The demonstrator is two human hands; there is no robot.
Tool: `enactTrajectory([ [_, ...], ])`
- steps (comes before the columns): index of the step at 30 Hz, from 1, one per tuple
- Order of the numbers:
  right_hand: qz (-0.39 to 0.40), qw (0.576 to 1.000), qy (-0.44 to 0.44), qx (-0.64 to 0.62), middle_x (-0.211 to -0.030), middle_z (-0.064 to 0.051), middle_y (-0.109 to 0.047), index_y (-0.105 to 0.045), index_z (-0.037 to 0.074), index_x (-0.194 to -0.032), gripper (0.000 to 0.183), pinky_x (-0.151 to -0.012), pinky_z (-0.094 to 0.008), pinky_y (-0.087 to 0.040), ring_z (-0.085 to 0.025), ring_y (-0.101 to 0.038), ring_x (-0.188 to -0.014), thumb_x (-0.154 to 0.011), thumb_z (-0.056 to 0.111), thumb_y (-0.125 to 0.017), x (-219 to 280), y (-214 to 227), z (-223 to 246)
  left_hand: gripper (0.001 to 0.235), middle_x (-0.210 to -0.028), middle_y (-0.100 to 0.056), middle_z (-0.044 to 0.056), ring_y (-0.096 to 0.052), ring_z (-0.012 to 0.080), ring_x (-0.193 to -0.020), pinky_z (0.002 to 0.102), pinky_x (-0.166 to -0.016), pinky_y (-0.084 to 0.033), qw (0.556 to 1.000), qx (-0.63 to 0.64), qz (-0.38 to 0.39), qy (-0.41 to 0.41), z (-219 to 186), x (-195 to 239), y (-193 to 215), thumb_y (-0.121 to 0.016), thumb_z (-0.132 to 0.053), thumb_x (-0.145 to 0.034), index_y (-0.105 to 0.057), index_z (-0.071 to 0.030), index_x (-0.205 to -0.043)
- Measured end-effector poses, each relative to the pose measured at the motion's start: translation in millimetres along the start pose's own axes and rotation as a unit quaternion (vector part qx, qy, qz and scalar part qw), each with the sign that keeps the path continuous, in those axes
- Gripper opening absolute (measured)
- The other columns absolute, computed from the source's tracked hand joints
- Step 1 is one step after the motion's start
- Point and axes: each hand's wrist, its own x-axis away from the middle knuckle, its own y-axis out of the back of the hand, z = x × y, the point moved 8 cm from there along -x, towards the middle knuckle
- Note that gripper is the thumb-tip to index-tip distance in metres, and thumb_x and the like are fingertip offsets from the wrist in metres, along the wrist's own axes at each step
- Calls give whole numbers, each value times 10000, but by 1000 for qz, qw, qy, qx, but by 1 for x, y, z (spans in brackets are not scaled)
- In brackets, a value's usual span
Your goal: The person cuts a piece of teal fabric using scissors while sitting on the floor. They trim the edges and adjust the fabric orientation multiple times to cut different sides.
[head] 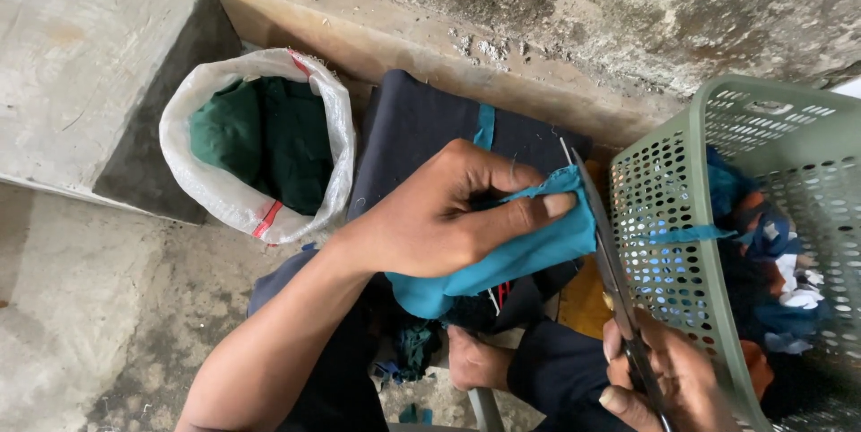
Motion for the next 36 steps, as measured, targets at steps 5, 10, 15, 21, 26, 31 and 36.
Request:
enactTrajectory([
  [5, -293, 578, 499, 575, -1065, -95, -574, -573, 176, -1306, 320, -866, -567, -640, -164, -540, -755, -994, 156, -506, 0, -14, 25, 438, -658, -261, -75, -250, 25, -626, 270, -563, -225, 1000, 16, -14, 12, 1, 0, 0, -545, -239, -1044, -357, -167, -656],
  [10, -382, 64, 397, 832, -713, -36, -575, -681, 83, -1116, 356, -542, -257, -505, -133, -547, -486, -809, 174, -837, -40, -51, -18, 441, -655, -270, -83, -257, 21, -626, 264, -546, -232, 1000, 11, -18, 17, 2, 0, 1, -547, -237, -1044, -358, -163, -652],
  [15, -385, 46, 415, 823, -550, -2, -464, -715, 67, -1063, 305, -450, -284, -333, -109, -405, -404, -824, 209, -839, -46, -48, -22, 446, -659, -260, -88, -253, 20, -631, 258, -545, -227, 1000, 8, -22, 13, 3, 0, 3, -547, -229, -1046, -345, -163, -653],
  [21, -352, 111, 570, 734, -908, -163, -641, -573, -5, -1502, 796, -591, -301, -459, -183, -549, -566, -738, 51, -791, -45, -44, -22, 458, -650, -260, -86, -245, 22, -617, 265, -549, -213, 999, 10, -19, 29, 9, 0, 5, -570, -225, -1039, -350, -166, -642],
  [26, -273, 148, 546, 778, -525, -84, -529, -557, -12, -981, 158, -203, -323, -525, -194, -525, -196, -885, 36, -674, -74, -66, -18, 446, -665, -269, -99, -247, 21, -631, 266, -542, -220, 997, -46, -26, 53, 24, -1, 12, -579, -228, -1057, -397, -164, -655],
  [31, -283, 3, 600, 748, -391, -116, -537, -643, -35, -953, 171, -259, -315, -528, -204, -572, -248, -890, 100, -729, -81, -100, 7, 409, -533, -316, 4, -272, 83, -500, 281, -479, -258, 976, -216, -22, 6, 46, 0, 19, -555, -128, -1048, -452, -81, -655],
  [36, -301, -48, 641, 704, -403, -140, -529, -636, -90, -825, 312, -343, -301, -458, -213, -576, -315, -854, 132, -853, -63, -128, 76, 257, -437, -509, 104, -424, 152, -315, 281, -395, -335, 936, -349, 5, 42, 90, 2, 25, -594, -53, -1008, -716, 47, -805],
])
